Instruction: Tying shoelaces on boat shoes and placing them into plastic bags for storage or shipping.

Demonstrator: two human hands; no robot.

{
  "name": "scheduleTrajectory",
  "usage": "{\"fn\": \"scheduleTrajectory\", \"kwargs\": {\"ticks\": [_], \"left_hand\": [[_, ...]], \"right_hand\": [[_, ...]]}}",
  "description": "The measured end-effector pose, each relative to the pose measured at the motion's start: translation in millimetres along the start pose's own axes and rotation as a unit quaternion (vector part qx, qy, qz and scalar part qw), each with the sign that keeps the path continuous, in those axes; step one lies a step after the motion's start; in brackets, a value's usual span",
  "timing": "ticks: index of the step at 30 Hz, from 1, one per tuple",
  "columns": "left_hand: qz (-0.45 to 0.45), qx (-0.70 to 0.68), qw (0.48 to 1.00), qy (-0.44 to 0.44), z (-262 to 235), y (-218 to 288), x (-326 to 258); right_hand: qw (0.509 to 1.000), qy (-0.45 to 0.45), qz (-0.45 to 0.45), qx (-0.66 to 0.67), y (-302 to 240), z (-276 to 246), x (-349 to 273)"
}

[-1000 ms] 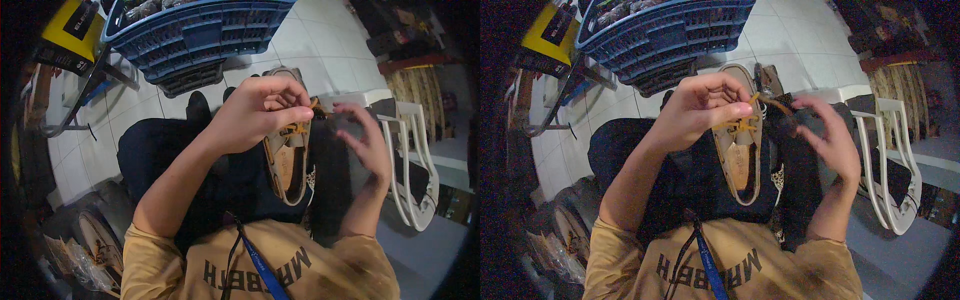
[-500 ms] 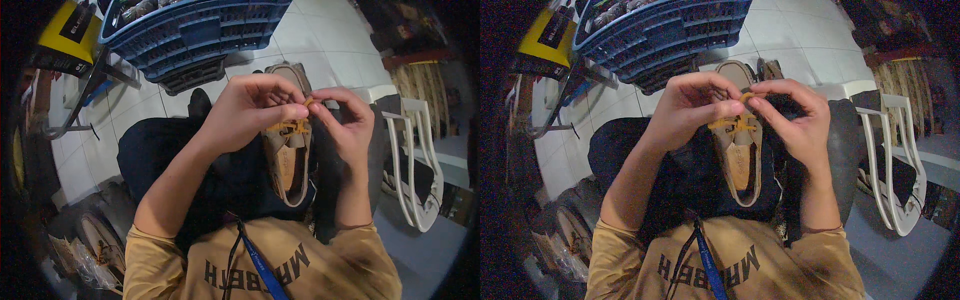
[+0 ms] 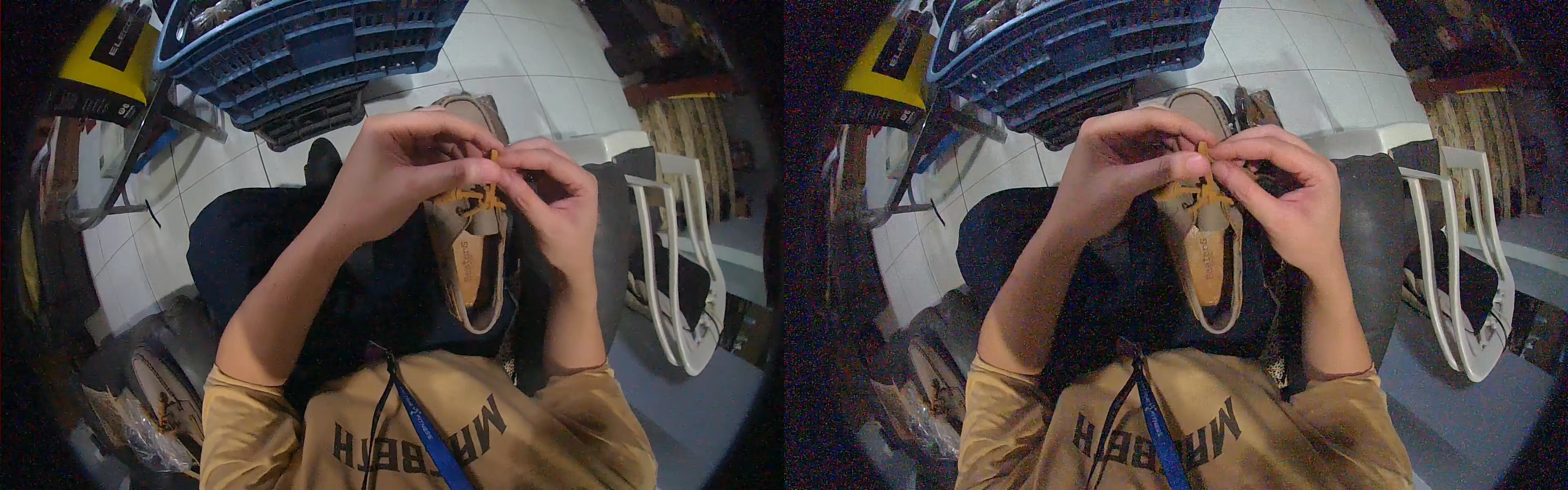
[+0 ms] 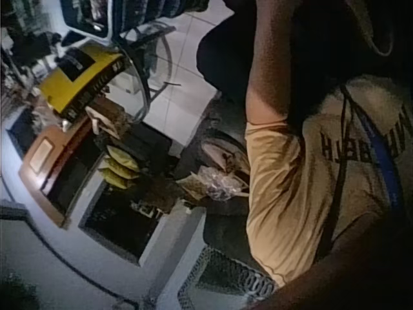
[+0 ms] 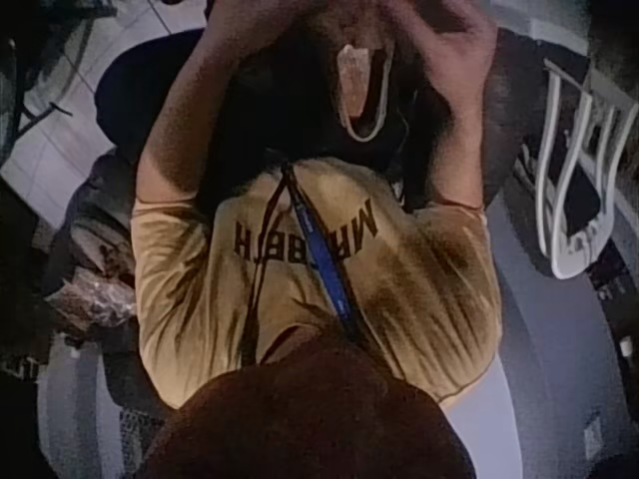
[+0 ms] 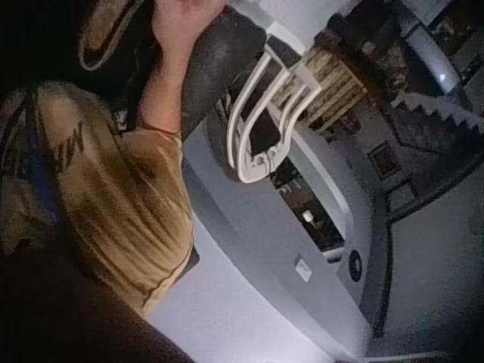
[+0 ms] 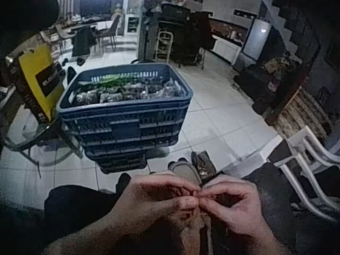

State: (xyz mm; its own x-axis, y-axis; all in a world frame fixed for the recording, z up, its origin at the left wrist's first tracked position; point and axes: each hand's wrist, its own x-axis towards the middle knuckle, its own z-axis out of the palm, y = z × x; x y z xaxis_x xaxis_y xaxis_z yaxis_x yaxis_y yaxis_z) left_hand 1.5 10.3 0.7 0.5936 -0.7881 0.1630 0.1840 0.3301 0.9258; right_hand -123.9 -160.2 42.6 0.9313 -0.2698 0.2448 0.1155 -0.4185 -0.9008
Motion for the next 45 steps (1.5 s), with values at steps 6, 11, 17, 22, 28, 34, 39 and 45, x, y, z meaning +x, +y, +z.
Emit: {"fn": "scheduleTrajectory", "kwargs": {"ticks": [6, 11, 17, 22, 28, 34, 39, 45], "left_hand": [[-0.012, 0.013, 1.0, 0.001, -2.4, 3.7, 0.0], [-0.022, 0.001, 1.0, 0.001, -3.5, 4.1, -1.0], [-0.022, 0.002, 1.0, 0.0, -4.1, 2.5, -0.3], [-0.002, 0.04, 0.999, -0.009, -3.0, 3.6, 0.5], [-0.031, 0.014, 0.999, -0.005, -4.9, 6.2, 0.4], [-0.024, -0.028, 0.999, -0.017, -6.3, 5.1, 1.0], [-0.024, -0.022, 0.999, -0.019, -7.2, 5.7, 1.4], [-0.022, -0.04, 0.999, -0.028, -8.8, 4.7, 1.2]], "right_hand": [[0.999, -0.023, 0.025, 0.008, 3.1, -1.0, -3.2], [1.0, -0.027, 0.005, 0.005, 2.2, 1.8, -1.8], [1.0, -0.014, 0.018, 0.004, -0.4, 6.2, -1.8], [1.0, 0.01, 0.025, 0.008, 4.6, 7.3, -4.2], [0.998, -0.029, 0.046, 0.042, 1.3, -0.8, -0.3], [0.998, -0.048, 0.028, 0.042, 5.6, -0.8, 0.8], [0.998, -0.057, 0.016, 0.03, 5.7, -2.5, 1.8], [0.999, -0.045, 0.023, 0.016, 2.4, 3.1, 2.0]]}}
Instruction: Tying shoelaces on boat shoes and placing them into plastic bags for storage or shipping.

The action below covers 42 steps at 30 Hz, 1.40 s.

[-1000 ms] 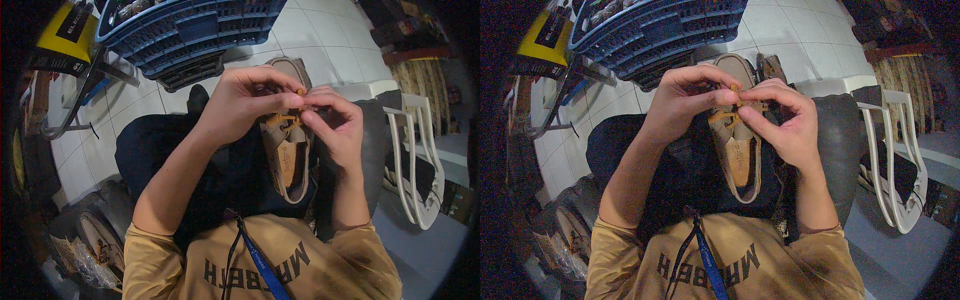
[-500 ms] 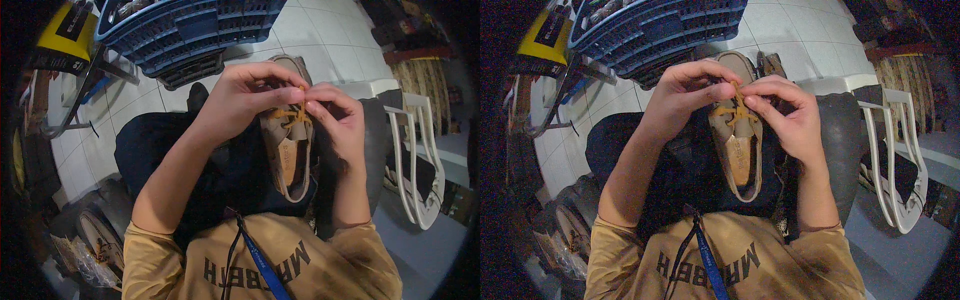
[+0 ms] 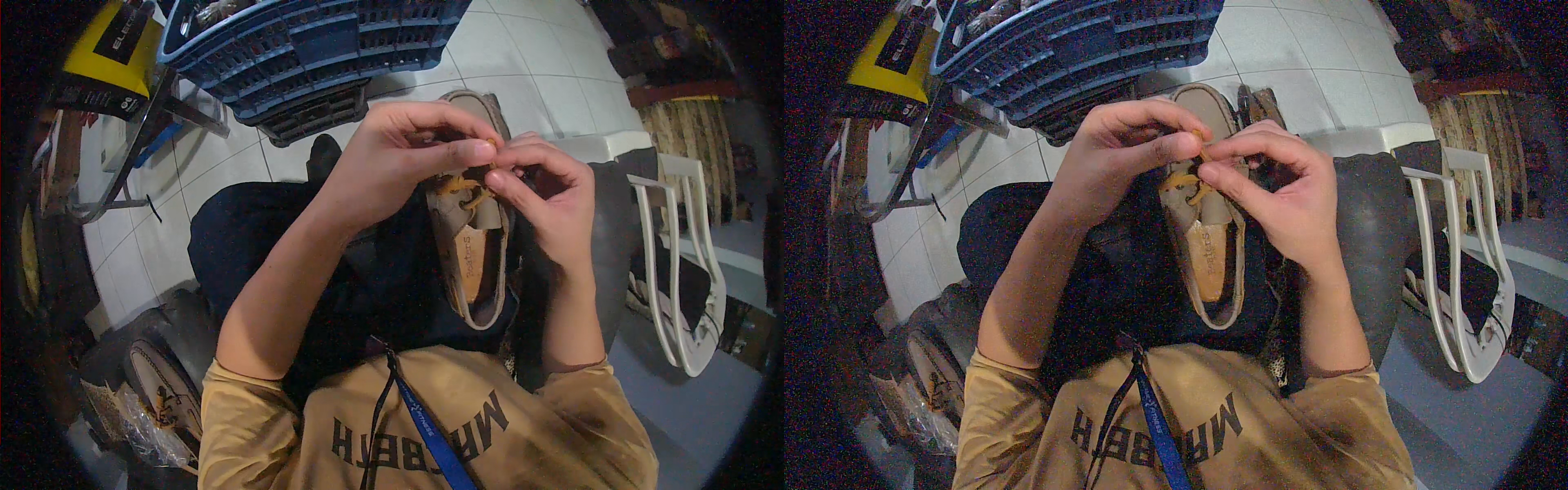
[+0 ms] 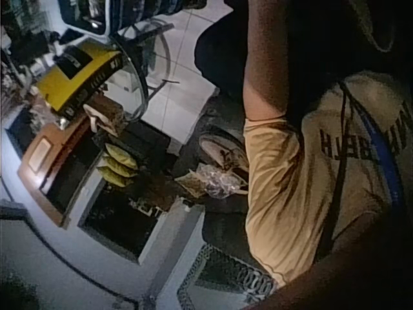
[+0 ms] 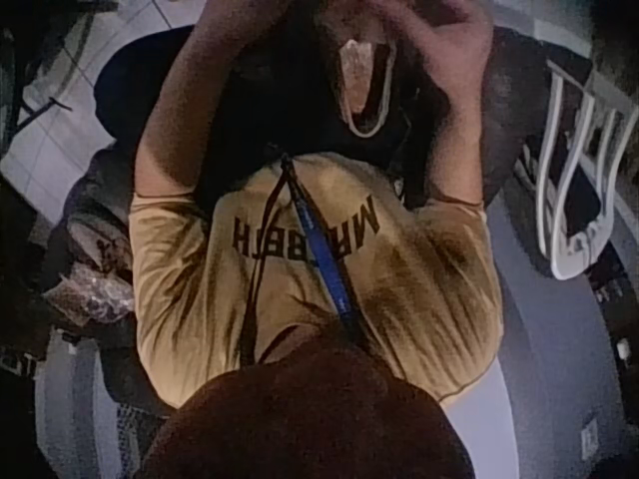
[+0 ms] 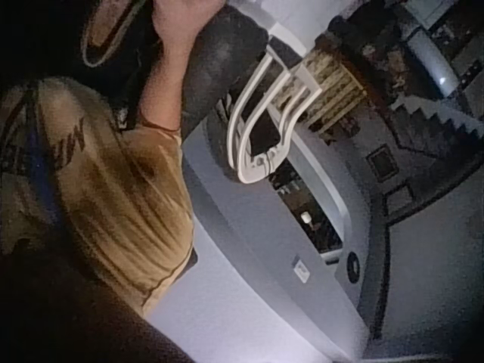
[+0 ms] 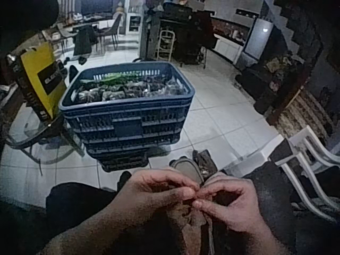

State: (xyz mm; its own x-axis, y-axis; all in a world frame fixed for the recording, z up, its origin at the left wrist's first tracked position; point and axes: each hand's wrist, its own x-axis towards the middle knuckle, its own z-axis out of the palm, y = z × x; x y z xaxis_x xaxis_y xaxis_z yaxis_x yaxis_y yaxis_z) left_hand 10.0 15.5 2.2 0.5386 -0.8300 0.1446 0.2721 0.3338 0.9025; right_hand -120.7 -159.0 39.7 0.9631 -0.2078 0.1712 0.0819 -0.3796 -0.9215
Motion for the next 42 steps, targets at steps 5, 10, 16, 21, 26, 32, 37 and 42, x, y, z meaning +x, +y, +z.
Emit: {"fn": "scheduleTrajectory", "kwargs": {"ticks": [5, 10, 16, 21, 26, 32, 37, 42], "left_hand": [[-0.01, 0.01, 1.0, 0.003, -0.2, 2.6, -0.4], [-0.019, 0.015, 1.0, -0.001, -1.5, 2.6, -1.1], [-0.015, 0.006, 1.0, 0.008, -1.3, -0.1, -0.3], [0.001, 0.037, 0.999, 0.019, 0.2, -1.0, -0.7], [0.022, 0.076, 0.997, 0.012, 4.4, 3.5, -0.4], [0.014, 0.095, 0.995, 0.019, 2.2, -2.3, -2.2], [-0.013, 0.07, 0.997, 0.021, 0.8, -0.5, -0.9], [-0.022, 0.052, 0.998, 0.001, 0.5, 2.9, -0.9]], "right_hand": [[0.999, -0.004, 0.005, 0.037, 3.3, -4.6, 1.3], [1.0, -0.001, -0.009, 0.013, 1.8, -6.2, 2.2], [1.0, 0.0, -0.022, -0.006, 0.1, -2.8, 2.3], [0.999, 0.034, -0.016, -0.039, -4.2, 7.7, 0.9], [0.996, 0.086, -0.017, -0.035, -0.4, 8.3, -3.2], [0.997, 0.072, -0.018, -0.037, -4.9, 8.7, -4.9], [0.999, 0.044, 0.002, -0.026, -7.5, 0.1, -5.4], [0.996, 0.057, 0.071, 0.013, -9.7, 0.0, -8.8]]}}
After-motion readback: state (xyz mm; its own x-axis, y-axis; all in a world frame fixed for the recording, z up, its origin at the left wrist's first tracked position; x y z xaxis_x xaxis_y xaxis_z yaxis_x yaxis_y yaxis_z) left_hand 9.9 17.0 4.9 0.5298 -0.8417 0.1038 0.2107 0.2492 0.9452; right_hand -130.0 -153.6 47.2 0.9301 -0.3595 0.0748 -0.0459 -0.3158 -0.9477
